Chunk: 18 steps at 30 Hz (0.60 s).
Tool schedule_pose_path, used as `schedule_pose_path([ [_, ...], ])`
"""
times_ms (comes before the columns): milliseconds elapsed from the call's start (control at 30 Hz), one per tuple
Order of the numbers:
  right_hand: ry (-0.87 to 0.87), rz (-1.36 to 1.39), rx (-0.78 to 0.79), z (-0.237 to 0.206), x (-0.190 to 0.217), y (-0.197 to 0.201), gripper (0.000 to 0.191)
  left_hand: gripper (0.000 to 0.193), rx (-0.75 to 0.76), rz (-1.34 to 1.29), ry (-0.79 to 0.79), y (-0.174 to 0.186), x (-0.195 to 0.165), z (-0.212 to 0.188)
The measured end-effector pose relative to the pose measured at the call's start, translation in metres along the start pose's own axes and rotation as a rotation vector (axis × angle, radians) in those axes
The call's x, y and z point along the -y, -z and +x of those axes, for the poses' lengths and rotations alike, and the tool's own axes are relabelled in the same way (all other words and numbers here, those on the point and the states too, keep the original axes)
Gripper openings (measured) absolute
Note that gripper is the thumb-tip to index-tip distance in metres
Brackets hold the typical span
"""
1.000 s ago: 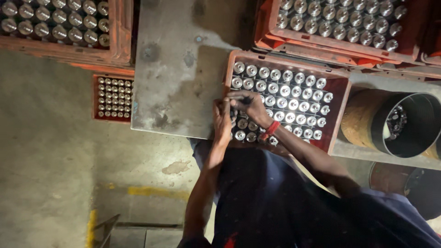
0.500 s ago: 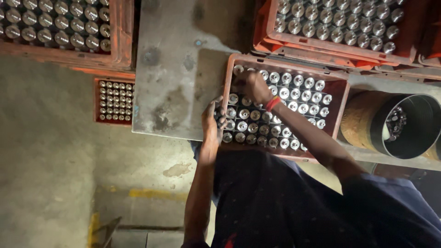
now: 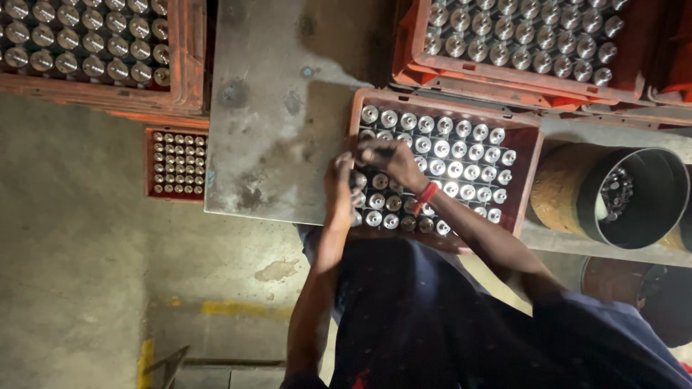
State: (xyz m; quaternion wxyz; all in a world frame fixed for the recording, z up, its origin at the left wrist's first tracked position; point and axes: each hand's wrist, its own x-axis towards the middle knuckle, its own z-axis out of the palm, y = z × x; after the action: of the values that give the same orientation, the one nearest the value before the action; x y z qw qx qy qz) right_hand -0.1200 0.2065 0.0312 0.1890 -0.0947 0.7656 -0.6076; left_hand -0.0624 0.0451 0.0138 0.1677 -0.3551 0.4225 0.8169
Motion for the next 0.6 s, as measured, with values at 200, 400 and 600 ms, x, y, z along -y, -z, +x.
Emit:
schedule_pose_path([
  [200, 0.304, -0.567, -0.251, 0.052, 0.007, 0.021, 0.017, 0.031, 0.114, -0.761, 0.219, 0.026, -0.002, -0.001],
  [400, 0.258, -0.952, -0.072, 0.071, 0.014, 0.017, 0.027, 0.021, 0.453, -0.767, 0.177, 0.019, 0.009, -0.005],
  [600, 0.29, -0.538, -0.519, -0.004, 0.003, 0.048, 0.025, 0.025, -0.152, 0.062, -0.221, 0.038, -0.012, -0.006],
])
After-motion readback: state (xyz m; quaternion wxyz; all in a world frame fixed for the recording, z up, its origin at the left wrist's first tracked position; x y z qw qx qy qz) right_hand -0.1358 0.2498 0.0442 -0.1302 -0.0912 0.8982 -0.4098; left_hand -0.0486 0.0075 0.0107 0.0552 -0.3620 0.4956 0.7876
